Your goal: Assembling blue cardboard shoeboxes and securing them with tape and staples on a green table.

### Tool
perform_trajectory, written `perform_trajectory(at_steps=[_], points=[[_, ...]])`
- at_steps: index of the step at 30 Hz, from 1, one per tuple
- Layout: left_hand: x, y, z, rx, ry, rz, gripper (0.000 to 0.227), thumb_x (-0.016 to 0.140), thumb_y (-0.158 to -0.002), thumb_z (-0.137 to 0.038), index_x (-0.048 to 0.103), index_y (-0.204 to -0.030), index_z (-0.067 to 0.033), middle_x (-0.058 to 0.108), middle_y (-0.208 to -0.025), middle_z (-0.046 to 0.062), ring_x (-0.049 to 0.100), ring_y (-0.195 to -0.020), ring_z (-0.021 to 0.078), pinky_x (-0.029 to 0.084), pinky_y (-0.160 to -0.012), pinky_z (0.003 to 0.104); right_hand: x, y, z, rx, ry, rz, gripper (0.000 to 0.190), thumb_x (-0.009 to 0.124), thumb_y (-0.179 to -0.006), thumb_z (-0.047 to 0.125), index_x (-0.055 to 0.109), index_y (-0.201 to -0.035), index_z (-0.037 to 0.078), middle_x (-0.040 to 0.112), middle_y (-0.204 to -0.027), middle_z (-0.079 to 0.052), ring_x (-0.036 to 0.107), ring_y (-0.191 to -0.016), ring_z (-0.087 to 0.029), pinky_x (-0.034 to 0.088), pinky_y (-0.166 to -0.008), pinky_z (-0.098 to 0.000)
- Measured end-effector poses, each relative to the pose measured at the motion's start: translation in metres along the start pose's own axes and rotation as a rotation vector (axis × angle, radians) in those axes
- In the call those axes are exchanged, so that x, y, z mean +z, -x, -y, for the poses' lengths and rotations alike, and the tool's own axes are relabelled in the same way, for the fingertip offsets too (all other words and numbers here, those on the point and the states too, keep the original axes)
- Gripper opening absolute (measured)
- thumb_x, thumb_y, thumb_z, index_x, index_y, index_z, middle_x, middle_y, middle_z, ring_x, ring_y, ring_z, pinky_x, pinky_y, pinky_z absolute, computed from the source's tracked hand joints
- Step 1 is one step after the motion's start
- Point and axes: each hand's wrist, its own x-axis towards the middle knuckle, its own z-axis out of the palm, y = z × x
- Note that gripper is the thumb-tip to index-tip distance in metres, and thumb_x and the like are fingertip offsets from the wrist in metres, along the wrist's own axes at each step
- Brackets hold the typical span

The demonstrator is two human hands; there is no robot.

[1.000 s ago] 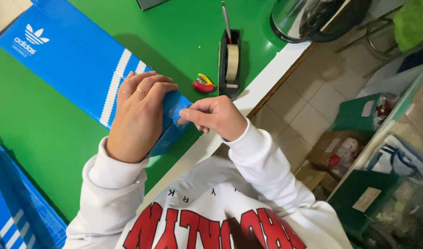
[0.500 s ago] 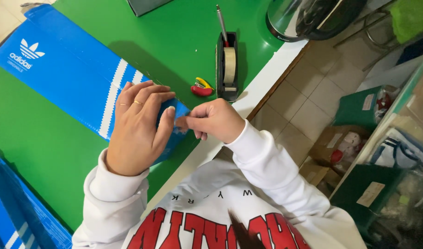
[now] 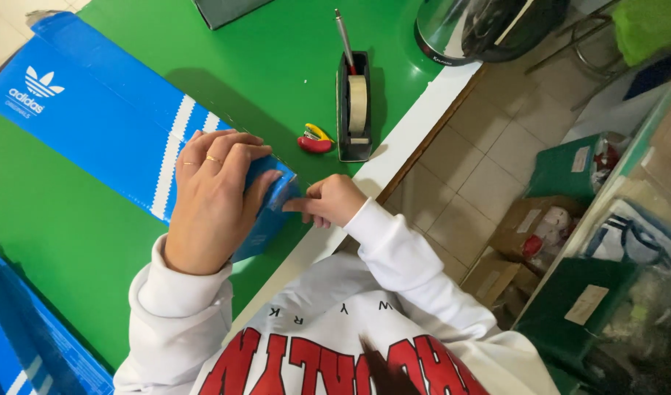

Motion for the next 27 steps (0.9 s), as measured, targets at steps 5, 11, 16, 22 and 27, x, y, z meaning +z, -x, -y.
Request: perform_trajectory(at_steps=[5,11,16,22,27], points=[[0.001,-0.002,-0.003,0.012,-0.049,-0.016,0.02,0.073,-0.093,-0.006,0.07,-0.112,-0.0051,0.069,-0.121,0.008,0.059,-0.123,0.033,0.043,-0.112,0.047,0.015,0.002,-0.045,-0.077,0.114,-0.086,0.046,0.078,-0.087,0.049,0.075,-0.072,0.005,0.068,-0.06,-0.001,0.063,-0.05,-0.009,0.05,-0.049,-0.0248],[-0.009,-0.004,-0.002,0.043,-0.072,0.002,0.02,0.069,-0.098,-0.005,0.07,-0.118,-0.0082,0.069,-0.126,0.007,0.059,-0.128,0.0308,0.041,-0.118,0.048,-0.015,0.007,-0.089,-0.242,-0.176,-0.446,0.029,0.075,-0.095,0.03,0.075,-0.082,0.004,0.062,-0.062,0.001,0.052,-0.054,-0.005,0.043,-0.05,-0.0243],[-0.035,-0.028,-0.005,0.175,-0.261,0.128,0.023,0.064,-0.096,-0.018,0.071,-0.115,-0.0096,0.071,-0.124,0.007,0.059,-0.125,0.0308,0.036,-0.117,0.052,-0.056,-0.015,-0.117,-0.508,-0.447,-0.714,0.023,0.07,-0.101,0.028,0.07,-0.107,0.006,0.063,-0.084,0.003,0.052,-0.068,-0.001,0.044,-0.059,-0.021],[-0.027,-0.092,0.002,0.24,-0.407,0.571,0.033,0.053,-0.1,-0.038,0.072,-0.111,-0.013,0.075,-0.102,0.006,0.071,-0.096,0.0289,0.047,-0.107,0.045,-0.066,-0.05,-0.115,-0.503,-0.207,-0.819,0.03,0.066,-0.104,0.031,0.073,-0.113,0.004,0.072,-0.096,-0.001,0.058,-0.08,-0.008,0.05,-0.072,-0.023],[0.021,-0.116,0.036,0.114,-0.337,0.774,0.038,0.055,-0.101,-0.044,0.076,-0.107,-0.013,0.077,-0.084,0.01,0.073,-0.074,0.0317,0.058,-0.071,0.043,-0.067,-0.052,-0.086,-0.226,-0.227,-0.689,0.036,0.071,-0.098,0.039,0.079,-0.102,0.004,0.075,-0.086,-0.003,0.065,-0.077,-0.01,0.052,-0.072,-0.023]])
